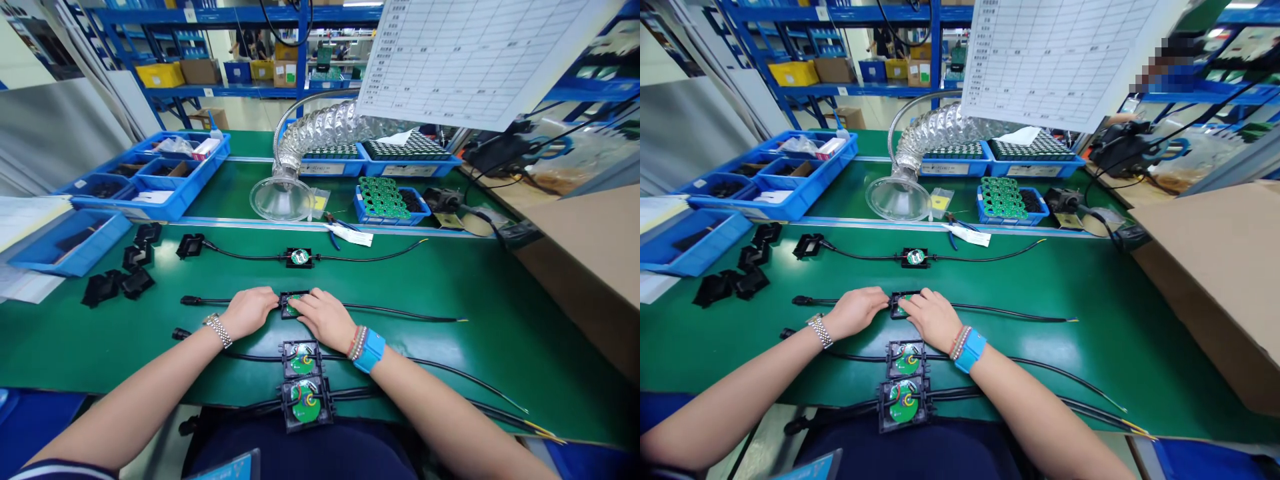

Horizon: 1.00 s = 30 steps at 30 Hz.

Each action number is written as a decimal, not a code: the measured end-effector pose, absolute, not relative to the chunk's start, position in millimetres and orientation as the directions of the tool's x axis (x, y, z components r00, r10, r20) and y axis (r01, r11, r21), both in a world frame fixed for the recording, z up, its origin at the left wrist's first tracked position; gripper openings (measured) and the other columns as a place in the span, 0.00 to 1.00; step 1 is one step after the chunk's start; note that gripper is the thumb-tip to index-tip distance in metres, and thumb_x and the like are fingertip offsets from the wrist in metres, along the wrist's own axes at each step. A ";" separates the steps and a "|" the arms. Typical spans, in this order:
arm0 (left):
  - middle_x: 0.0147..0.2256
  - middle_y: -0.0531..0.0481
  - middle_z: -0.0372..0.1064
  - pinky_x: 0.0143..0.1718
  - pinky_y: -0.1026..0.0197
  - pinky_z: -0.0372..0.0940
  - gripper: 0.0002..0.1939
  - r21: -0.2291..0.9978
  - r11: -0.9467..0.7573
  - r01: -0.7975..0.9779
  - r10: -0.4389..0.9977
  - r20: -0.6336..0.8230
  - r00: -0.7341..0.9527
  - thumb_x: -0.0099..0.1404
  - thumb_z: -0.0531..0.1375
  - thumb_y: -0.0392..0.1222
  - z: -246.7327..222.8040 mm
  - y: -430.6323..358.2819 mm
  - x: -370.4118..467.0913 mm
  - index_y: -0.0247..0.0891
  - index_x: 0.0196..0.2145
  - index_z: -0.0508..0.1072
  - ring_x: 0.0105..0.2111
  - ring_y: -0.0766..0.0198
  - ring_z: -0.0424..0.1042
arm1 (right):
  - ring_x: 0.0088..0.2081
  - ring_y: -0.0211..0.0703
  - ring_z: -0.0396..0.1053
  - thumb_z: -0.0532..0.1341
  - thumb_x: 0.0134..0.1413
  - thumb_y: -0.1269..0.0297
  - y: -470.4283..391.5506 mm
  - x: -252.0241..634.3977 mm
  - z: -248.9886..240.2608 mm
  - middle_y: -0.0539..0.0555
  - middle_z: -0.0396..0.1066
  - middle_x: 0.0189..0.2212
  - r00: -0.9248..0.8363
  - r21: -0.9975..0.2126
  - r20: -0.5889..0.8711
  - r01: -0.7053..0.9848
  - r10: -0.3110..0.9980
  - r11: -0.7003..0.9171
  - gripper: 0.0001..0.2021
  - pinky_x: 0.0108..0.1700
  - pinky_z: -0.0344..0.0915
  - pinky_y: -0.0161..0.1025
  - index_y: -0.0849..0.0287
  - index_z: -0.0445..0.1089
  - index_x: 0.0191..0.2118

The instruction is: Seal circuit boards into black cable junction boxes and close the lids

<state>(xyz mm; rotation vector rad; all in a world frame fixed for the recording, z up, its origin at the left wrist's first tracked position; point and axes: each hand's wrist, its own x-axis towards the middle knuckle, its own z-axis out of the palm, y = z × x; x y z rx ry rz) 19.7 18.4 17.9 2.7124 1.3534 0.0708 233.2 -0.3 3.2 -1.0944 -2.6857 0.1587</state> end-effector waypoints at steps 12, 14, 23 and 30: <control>0.32 0.46 0.67 0.32 0.59 0.64 0.10 0.010 -0.654 0.757 0.756 -0.046 0.654 0.65 0.48 0.35 16.8 11.3 24.0 0.36 0.34 0.68 0.32 0.60 0.68 | 0.41 0.45 0.58 0.55 0.57 0.64 0.4 227.7 13.4 0.56 0.63 0.39 -0.672 -0.259 0.085 0.698 0.735 0.668 0.16 0.40 0.60 0.41 0.53 0.63 0.52; 0.38 0.46 0.67 0.37 0.58 0.65 0.09 0.081 -0.632 0.771 0.773 -0.017 0.635 0.65 0.51 0.38 21.0 9.8 16.4 0.38 0.40 0.67 0.38 0.59 0.68 | 0.45 0.45 0.59 0.57 0.54 0.67 0.8 238.6 11.5 0.57 0.62 0.45 -0.678 -0.367 0.134 0.644 0.723 0.672 0.22 0.45 0.61 0.43 0.54 0.58 0.56; 0.54 0.45 0.57 0.51 0.51 0.58 0.21 0.266 -0.711 0.651 0.692 0.102 0.714 0.62 0.56 0.46 15.2 10.3 25.3 0.44 0.53 0.61 0.52 0.55 0.59 | 0.36 0.41 0.66 0.55 0.56 0.72 9.9 259.4 -11.0 0.55 0.68 0.31 -0.499 -0.518 0.218 0.669 0.839 0.532 0.06 0.40 0.65 0.38 0.61 0.69 0.36; 0.49 0.42 0.59 0.46 0.52 0.61 0.17 0.192 -0.764 0.616 0.641 0.122 0.758 0.65 0.52 0.45 3.1 15.2 30.1 0.44 0.51 0.66 0.47 0.55 0.60 | 0.34 0.39 0.65 0.49 0.60 0.71 12.3 260.0 -15.1 0.54 0.67 0.31 -0.563 -0.481 0.229 0.643 0.794 0.595 0.12 0.37 0.62 0.33 0.61 0.70 0.36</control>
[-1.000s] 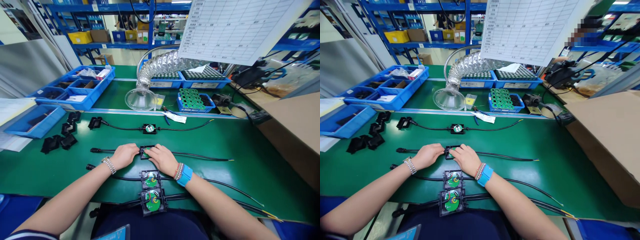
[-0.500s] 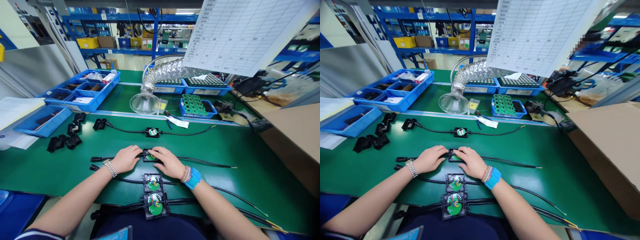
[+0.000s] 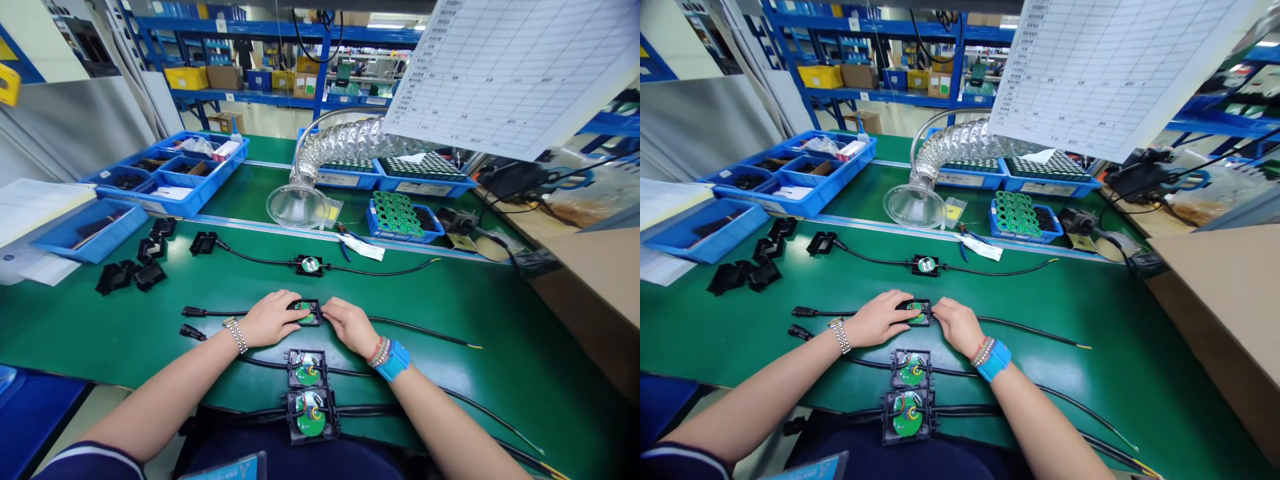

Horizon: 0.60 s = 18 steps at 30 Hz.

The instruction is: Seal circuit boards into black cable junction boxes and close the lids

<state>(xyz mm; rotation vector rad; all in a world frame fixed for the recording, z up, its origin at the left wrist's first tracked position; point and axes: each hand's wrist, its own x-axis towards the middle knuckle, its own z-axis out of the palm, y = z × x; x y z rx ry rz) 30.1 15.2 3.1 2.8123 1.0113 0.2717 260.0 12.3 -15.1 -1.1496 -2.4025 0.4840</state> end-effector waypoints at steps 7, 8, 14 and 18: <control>0.48 0.42 0.59 0.45 0.53 0.61 0.17 0.129 -0.771 0.624 0.636 0.090 0.767 0.66 0.50 0.45 7.4 12.6 32.6 0.44 0.51 0.65 0.47 0.55 0.60 | 0.35 0.37 0.65 0.48 0.61 0.72 11.3 261.4 -16.5 0.53 0.67 0.32 -0.570 -0.449 0.191 0.673 0.799 0.587 0.12 0.37 0.61 0.31 0.60 0.70 0.37; 0.48 0.42 0.59 0.45 0.53 0.61 0.17 0.121 -0.770 0.627 0.637 0.086 0.766 0.66 0.50 0.45 7.2 12.5 33.6 0.44 0.51 0.65 0.46 0.55 0.60 | 0.35 0.37 0.65 0.48 0.61 0.71 11.6 260.8 -17.6 0.53 0.67 0.32 -0.564 -0.441 0.190 0.682 0.803 0.583 0.12 0.37 0.61 0.31 0.59 0.70 0.37; 0.54 0.45 0.55 0.48 0.50 0.59 0.18 0.098 -0.742 0.663 0.670 0.074 0.739 0.66 0.51 0.47 7.9 12.2 30.5 0.49 0.54 0.62 0.51 0.53 0.58 | 0.40 0.45 0.64 0.53 0.59 0.67 3.6 268.8 -4.1 0.58 0.68 0.38 -0.531 -0.349 0.276 0.722 0.801 0.598 0.11 0.44 0.64 0.42 0.60 0.68 0.45; 0.58 0.44 0.51 0.53 0.47 0.55 0.22 0.158 -0.733 0.661 0.680 0.151 0.718 0.66 0.50 0.50 22.1 -10.5 18.2 0.45 0.56 0.58 0.55 0.51 0.53 | 0.45 0.45 0.63 0.52 0.59 0.66 -28.9 284.2 20.5 0.58 0.66 0.43 -0.531 -0.478 0.314 0.627 0.787 0.615 0.13 0.47 0.64 0.45 0.58 0.64 0.49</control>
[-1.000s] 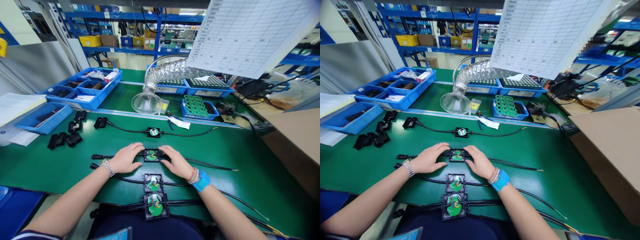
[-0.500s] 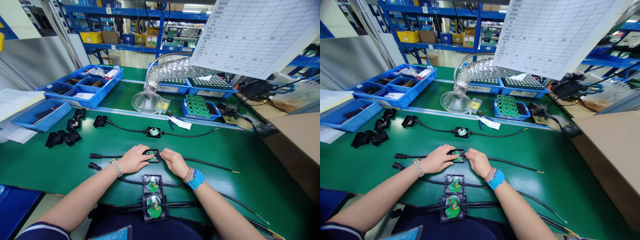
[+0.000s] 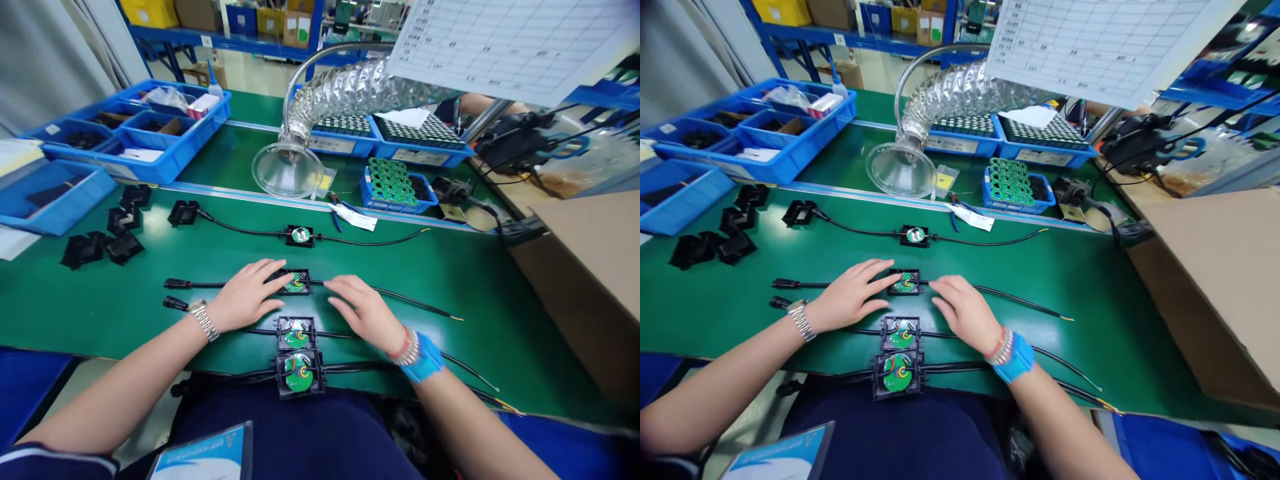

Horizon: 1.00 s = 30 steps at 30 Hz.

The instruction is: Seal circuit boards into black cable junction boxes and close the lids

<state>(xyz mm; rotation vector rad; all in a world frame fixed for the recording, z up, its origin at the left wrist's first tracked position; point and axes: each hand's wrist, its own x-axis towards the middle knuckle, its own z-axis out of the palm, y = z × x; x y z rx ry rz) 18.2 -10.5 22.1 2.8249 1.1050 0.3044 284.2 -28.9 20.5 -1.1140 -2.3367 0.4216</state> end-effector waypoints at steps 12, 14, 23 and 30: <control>0.46 0.47 0.62 0.42 0.52 0.57 0.16 0.177 -0.856 0.486 0.496 0.014 0.868 0.65 0.50 0.44 21.7 -47.5 38.8 0.48 0.51 0.64 0.44 0.54 0.59 | 0.32 0.40 0.63 0.51 0.60 0.69 -69.8 276.3 -12.9 0.55 0.67 0.28 -0.598 -0.601 0.245 0.524 0.763 0.604 0.10 0.35 0.63 0.37 0.61 0.70 0.36; 0.44 0.47 0.63 0.41 0.52 0.56 0.16 0.170 -0.862 0.477 0.484 -0.001 0.875 0.64 0.51 0.42 23.6 -45.0 41.4 0.46 0.50 0.65 0.43 0.54 0.60 | 0.31 0.40 0.62 0.50 0.61 0.69 -68.9 276.1 -11.8 0.55 0.66 0.27 -0.620 -0.585 0.235 0.525 0.749 0.618 0.12 0.35 0.62 0.36 0.62 0.69 0.34; 0.43 0.46 0.62 0.43 0.54 0.55 0.17 0.201 -0.854 0.481 0.495 0.025 0.869 0.64 0.51 0.40 20.0 -45.2 41.6 0.47 0.50 0.65 0.41 0.56 0.60 | 0.31 0.40 0.61 0.49 0.61 0.69 -65.1 277.9 -14.0 0.55 0.65 0.26 -0.676 -0.538 0.241 0.505 0.697 0.675 0.12 0.34 0.60 0.36 0.63 0.68 0.34; 0.49 0.48 0.62 0.47 0.54 0.56 0.16 0.261 -0.825 0.501 0.534 0.070 0.843 0.66 0.49 0.42 28.6 -39.8 25.3 0.47 0.52 0.63 0.46 0.57 0.60 | 0.35 0.42 0.63 0.51 0.61 0.66 -62.3 285.4 -2.9 0.57 0.67 0.32 -0.651 -0.540 0.226 0.536 0.725 0.649 0.10 0.38 0.64 0.39 0.62 0.68 0.42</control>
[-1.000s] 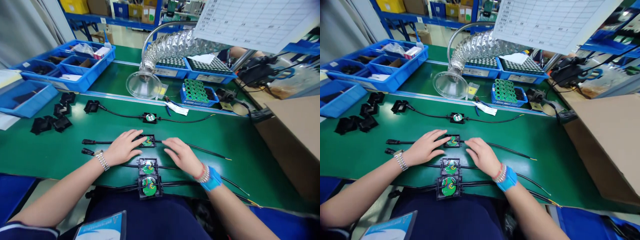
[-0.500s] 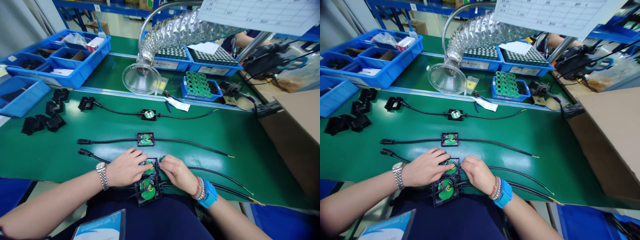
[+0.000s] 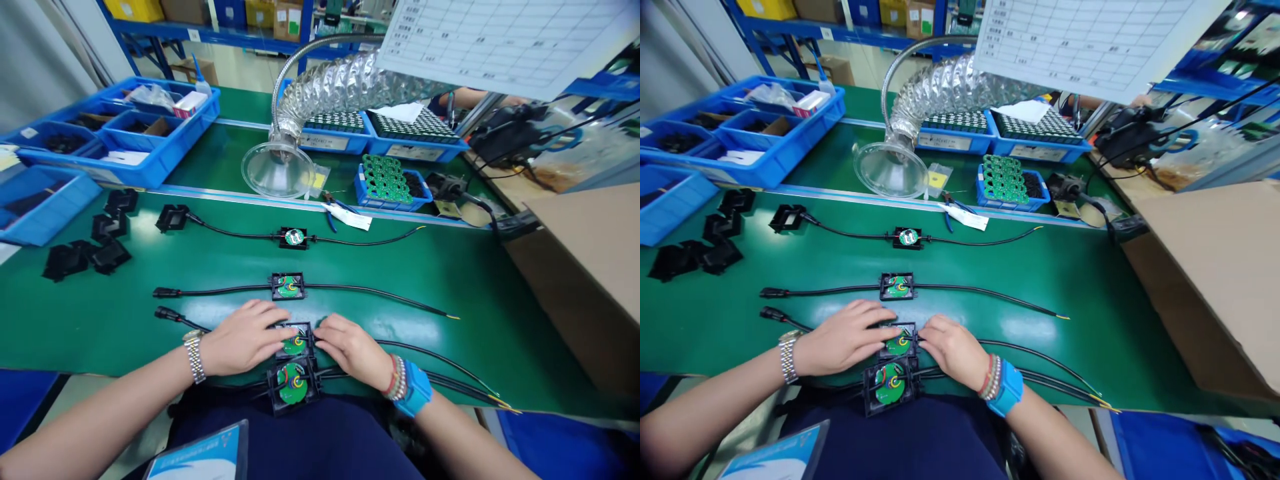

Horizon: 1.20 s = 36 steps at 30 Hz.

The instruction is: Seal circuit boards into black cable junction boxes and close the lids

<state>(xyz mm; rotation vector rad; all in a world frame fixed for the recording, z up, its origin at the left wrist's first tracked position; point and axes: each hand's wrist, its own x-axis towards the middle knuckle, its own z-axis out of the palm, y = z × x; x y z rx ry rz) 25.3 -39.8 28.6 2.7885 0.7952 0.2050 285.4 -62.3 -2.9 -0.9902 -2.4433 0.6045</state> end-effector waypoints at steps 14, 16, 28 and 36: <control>0.35 0.48 0.66 0.38 0.61 0.62 0.13 0.397 -0.526 0.752 0.834 0.066 0.548 0.68 0.47 0.44 34.4 -31.1 -23.4 0.37 0.38 0.67 0.36 0.63 0.66 | 0.31 0.41 0.64 0.52 0.60 0.67 -30.7 316.1 8.8 0.56 0.68 0.29 -0.458 -0.397 0.345 0.720 0.819 0.569 0.10 0.34 0.61 0.40 0.60 0.71 0.39; 0.34 0.49 0.66 0.37 0.62 0.62 0.11 0.421 -0.556 0.717 0.803 0.049 0.594 0.68 0.47 0.42 44.0 -50.3 -23.2 0.38 0.38 0.68 0.35 0.64 0.66 | 0.31 0.40 0.64 0.52 0.60 0.68 -52.0 320.9 18.9 0.55 0.68 0.29 -0.469 -0.427 0.333 0.698 0.818 0.575 0.10 0.33 0.61 0.40 0.59 0.70 0.40; 0.47 0.44 0.64 0.50 0.55 0.58 0.15 0.235 -0.541 0.807 0.833 0.023 0.552 0.66 0.50 0.40 50.0 46.9 6.7 0.37 0.50 0.65 0.48 0.59 0.63 | 0.51 0.47 0.62 0.54 0.58 0.68 30.8 308.5 24.0 0.60 0.66 0.48 -0.463 -0.412 0.309 0.722 0.831 0.556 0.14 0.54 0.60 0.47 0.61 0.65 0.50; 0.40 0.40 0.67 0.40 0.54 0.62 0.12 0.258 -0.419 0.871 0.896 -0.039 0.442 0.62 0.51 0.35 21.6 89.4 37.4 0.32 0.43 0.68 0.40 0.54 0.68 | 0.40 0.47 0.65 0.57 0.53 0.74 82.1 268.4 -18.0 0.61 0.69 0.34 -0.380 -0.409 0.274 0.785 0.883 0.465 0.09 0.44 0.64 0.46 0.67 0.70 0.40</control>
